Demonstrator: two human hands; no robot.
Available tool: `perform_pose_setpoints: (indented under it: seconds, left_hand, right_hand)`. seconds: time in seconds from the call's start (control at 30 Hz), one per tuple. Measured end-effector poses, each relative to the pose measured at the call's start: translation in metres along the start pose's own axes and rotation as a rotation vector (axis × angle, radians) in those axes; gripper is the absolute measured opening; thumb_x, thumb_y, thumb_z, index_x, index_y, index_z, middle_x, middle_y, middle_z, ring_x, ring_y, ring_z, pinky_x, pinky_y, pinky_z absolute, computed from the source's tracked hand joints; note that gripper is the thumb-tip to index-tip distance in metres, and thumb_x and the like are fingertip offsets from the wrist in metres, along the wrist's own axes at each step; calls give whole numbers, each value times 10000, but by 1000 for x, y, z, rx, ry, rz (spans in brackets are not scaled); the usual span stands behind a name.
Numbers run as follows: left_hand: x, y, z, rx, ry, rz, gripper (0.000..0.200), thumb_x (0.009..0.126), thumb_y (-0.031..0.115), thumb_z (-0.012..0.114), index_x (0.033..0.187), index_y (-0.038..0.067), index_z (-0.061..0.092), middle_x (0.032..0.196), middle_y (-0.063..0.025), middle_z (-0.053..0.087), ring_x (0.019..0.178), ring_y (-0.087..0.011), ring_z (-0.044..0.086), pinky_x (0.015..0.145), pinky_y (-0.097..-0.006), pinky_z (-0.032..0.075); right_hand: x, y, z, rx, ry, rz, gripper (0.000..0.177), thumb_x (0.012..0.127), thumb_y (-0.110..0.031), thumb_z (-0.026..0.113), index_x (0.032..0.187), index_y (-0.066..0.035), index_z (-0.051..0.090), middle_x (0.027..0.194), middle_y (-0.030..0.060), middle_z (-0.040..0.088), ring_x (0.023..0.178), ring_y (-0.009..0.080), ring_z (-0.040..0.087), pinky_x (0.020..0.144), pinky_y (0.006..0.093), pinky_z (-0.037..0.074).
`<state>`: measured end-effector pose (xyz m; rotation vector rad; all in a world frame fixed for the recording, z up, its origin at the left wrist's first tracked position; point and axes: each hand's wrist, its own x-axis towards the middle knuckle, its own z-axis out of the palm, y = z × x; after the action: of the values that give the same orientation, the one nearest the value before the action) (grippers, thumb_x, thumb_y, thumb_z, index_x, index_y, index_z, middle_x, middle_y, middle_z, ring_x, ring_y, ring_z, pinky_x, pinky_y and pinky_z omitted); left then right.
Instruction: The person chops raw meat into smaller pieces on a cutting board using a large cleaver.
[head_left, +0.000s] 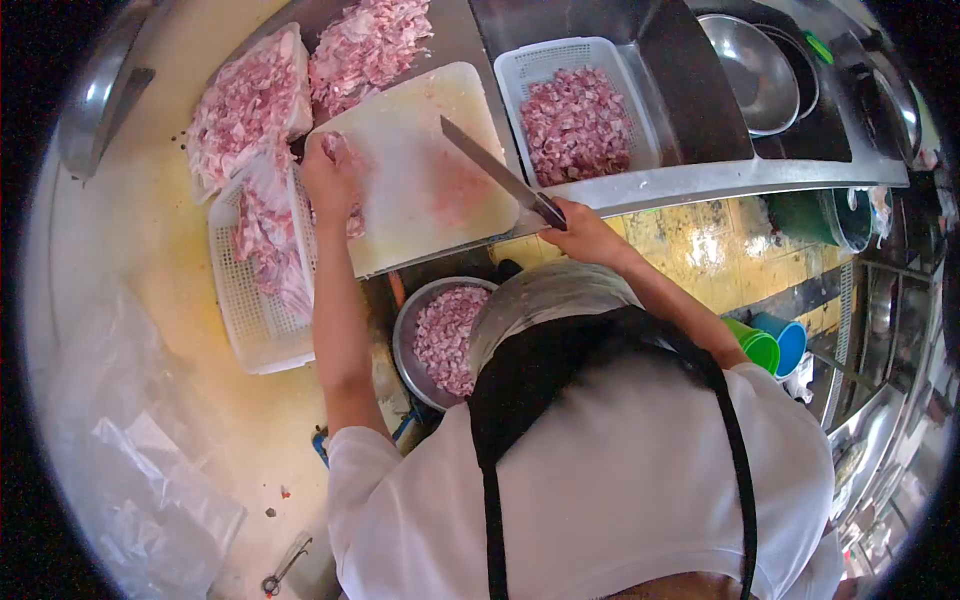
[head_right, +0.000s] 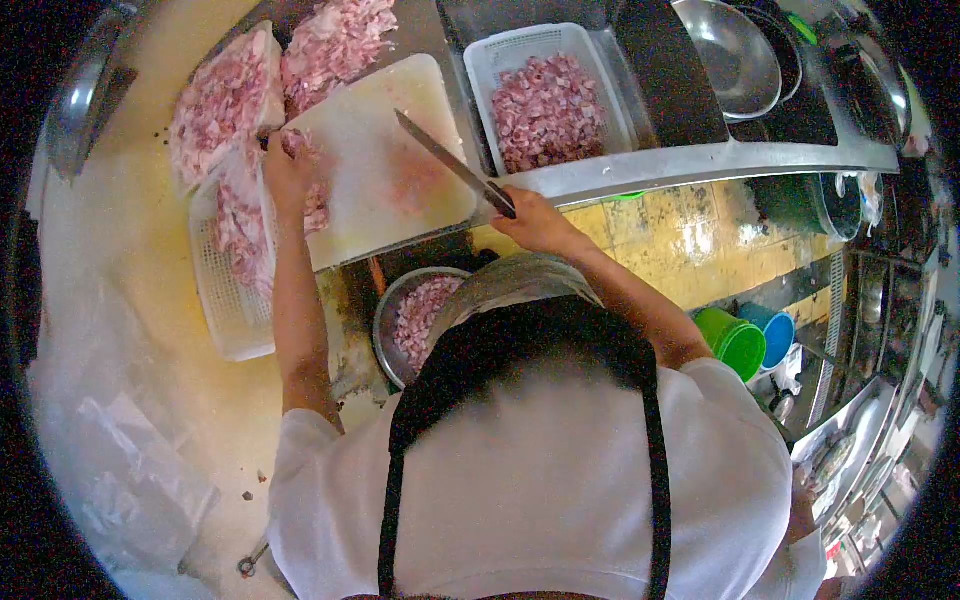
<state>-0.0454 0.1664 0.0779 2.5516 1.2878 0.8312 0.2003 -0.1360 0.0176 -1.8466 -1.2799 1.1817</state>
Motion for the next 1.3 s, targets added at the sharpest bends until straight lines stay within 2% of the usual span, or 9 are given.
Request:
perform_pose_setpoints:
  seconds: [0.13,0.2,0.33,0.4,0.8,0.9,0.93,1.17,1.3]
  left_hand:
    - [-27,-18,31,-528,-62,-238,168,785,53,648,948,32,616,781,-134,635,742,-267,609,686,-347,484]
    - [-48,-39,55,-385,-332,-91,201,765,50,630,965,32,623,837,-140,653,751,-252,620,687,-344,489]
    - [-23,-44,68,-187,-349,-240,273,752,58,608,1024,42,632,942,-165,660,837,-285,633,754,-383,500]
    - [5,-57,79,99,-48,10,307,750,77,589,1051,48,639,1047,-200,648,962,-341,619,839,-443,487]
    - [130,-171,150,208,-200,-290,284,738,138,611,990,20,672,961,-240,669,951,-428,636,857,-528,491]
    - [139,-158,143,369,-54,-75,207,746,134,609,897,9,678,907,-227,679,867,-431,648,783,-524,509]
    - [145,-131,130,287,256,0,167,752,113,594,854,7,674,857,-210,684,800,-416,653,724,-510,512]
    - [177,-111,84,-142,288,-73,187,759,146,660,893,21,692,757,-165,681,777,-345,672,729,-420,516]
    - [94,-87,89,-290,-589,58,168,778,142,697,899,27,711,800,-126,683,764,-220,658,722,-328,511]
  right_hand:
    - [-2,5,8,160,15,69,296,858,-209,650,1034,12,562,767,149,592,717,279,612,673,425,485]
    - [-6,-2,8,240,21,96,283,863,-201,643,1037,8,563,743,124,576,694,248,600,654,414,481]
    - [-9,-20,5,293,18,187,290,868,-196,636,1071,-4,563,725,95,560,682,212,585,645,381,481]
    - [-4,3,16,229,46,131,322,875,-193,629,1128,-4,564,741,105,578,682,208,576,656,374,482]
    - [-6,-12,34,139,207,181,427,855,-203,688,1187,14,531,801,207,598,707,323,556,701,428,483]
    - [-7,-4,34,155,166,241,449,856,-203,683,1211,21,521,827,236,613,741,364,582,727,434,492]
    - [-4,-6,33,161,173,240,449,856,-203,683,1211,21,521,827,236,613,741,364,582,727,434,492]
    - [7,-31,27,85,172,204,434,858,-195,674,1205,17,523,896,277,637,894,454,627,781,479,493]
    - [10,-8,33,-2,178,162,480,851,-232,682,1218,22,507,953,280,646,942,470,615,805,499,484]
